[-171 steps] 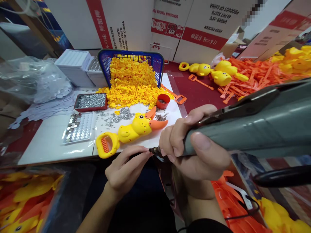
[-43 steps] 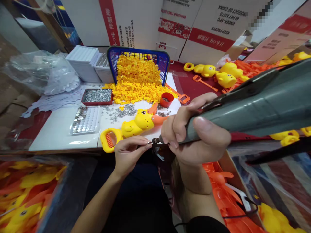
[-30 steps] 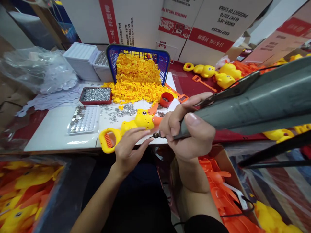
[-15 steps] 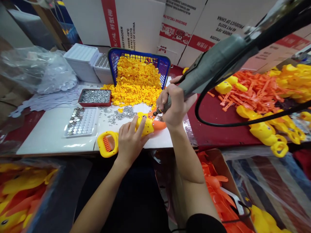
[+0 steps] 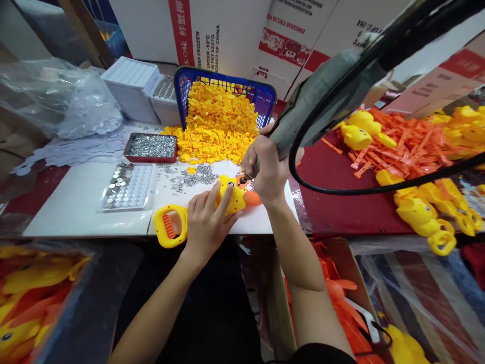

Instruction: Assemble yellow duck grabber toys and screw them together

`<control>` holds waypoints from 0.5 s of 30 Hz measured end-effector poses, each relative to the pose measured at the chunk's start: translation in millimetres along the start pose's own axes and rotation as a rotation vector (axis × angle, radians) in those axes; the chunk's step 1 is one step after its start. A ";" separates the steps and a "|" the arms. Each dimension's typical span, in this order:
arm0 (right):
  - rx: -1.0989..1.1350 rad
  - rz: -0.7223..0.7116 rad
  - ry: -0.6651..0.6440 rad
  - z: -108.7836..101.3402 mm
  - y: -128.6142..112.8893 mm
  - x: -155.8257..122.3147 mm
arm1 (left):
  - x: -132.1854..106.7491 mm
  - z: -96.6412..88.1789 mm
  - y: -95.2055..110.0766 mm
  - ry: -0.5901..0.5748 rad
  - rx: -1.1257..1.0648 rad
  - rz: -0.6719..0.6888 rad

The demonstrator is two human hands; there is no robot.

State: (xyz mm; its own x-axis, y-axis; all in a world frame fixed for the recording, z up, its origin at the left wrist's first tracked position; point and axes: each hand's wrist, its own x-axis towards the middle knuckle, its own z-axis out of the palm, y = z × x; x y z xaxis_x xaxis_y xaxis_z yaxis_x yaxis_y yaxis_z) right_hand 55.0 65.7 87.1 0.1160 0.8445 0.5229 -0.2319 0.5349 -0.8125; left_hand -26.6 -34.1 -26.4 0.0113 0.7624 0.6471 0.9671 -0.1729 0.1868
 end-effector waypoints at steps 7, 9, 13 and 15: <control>0.015 0.032 -0.024 -0.3 1.5 0.2 | -1.7 0.5 -1.3 0.019 -0.066 0.013; 0.014 0.033 0.019 -1.0 -2.0 0.2 | -0.1 -3.1 0.0 -0.004 -0.105 -0.017; 0.054 -0.008 0.156 -3.7 -13.5 -1.5 | 8.3 -9.8 4.4 -0.021 -0.197 -0.108; 0.087 -0.010 0.183 -5.4 -20.1 -2.8 | 15.2 -9.1 5.9 0.006 -0.242 -0.141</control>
State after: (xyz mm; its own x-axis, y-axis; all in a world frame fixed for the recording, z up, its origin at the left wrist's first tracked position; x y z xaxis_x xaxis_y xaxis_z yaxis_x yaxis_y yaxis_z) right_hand 64.6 52.7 100.6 0.2909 0.8340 0.4689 -0.3116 0.5459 -0.7778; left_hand -23.0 -29.1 -8.7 -0.1210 0.7860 0.6062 0.8700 -0.2101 0.4461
